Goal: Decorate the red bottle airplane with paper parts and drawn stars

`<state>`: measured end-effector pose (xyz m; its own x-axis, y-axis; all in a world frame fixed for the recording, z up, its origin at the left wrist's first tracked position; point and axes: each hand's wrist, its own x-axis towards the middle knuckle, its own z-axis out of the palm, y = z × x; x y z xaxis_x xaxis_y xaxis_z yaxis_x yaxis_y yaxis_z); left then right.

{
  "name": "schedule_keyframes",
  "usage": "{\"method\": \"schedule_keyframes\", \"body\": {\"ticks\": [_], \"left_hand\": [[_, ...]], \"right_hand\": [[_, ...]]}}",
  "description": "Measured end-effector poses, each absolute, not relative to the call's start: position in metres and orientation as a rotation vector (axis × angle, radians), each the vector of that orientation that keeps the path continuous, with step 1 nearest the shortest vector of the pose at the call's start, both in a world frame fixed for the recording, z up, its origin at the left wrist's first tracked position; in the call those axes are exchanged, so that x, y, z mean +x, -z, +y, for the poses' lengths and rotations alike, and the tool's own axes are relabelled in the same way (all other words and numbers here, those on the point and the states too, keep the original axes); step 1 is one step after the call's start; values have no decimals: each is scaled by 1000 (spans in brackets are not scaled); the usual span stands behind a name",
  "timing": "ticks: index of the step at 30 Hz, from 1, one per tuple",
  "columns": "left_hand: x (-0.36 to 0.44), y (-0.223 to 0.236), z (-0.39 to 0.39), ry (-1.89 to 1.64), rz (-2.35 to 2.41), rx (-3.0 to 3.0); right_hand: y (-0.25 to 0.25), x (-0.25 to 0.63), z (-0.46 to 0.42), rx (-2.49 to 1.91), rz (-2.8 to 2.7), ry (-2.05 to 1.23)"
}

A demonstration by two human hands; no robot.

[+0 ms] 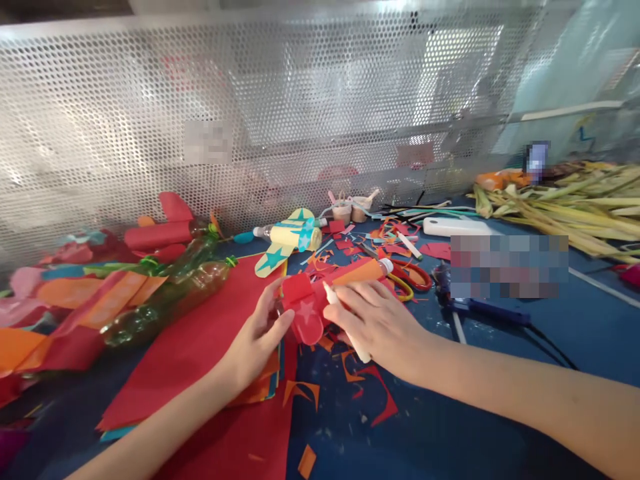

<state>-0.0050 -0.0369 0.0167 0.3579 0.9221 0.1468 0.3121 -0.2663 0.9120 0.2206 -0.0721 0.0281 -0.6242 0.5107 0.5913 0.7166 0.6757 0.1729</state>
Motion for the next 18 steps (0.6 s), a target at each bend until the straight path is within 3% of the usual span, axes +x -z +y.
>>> {"method": "schedule_keyframes", "body": {"ticks": [4, 9, 12, 18], "left_hand": [[-4, -22, -39, -907, 1090, 1814], [-1, -29, -45, -808, 1064, 1924], [1, -24, -52, -778, 1078, 2067], [3, -8, -67, -684, 1041, 2371]], "right_hand": [[-29, 226, -65, -873, -2385, 748], [-25, 234, -52, -743, -2354, 751], [-20, 238, -43, -730, -2319, 517], [-20, 252, -29, -710, -2176, -413]]}}
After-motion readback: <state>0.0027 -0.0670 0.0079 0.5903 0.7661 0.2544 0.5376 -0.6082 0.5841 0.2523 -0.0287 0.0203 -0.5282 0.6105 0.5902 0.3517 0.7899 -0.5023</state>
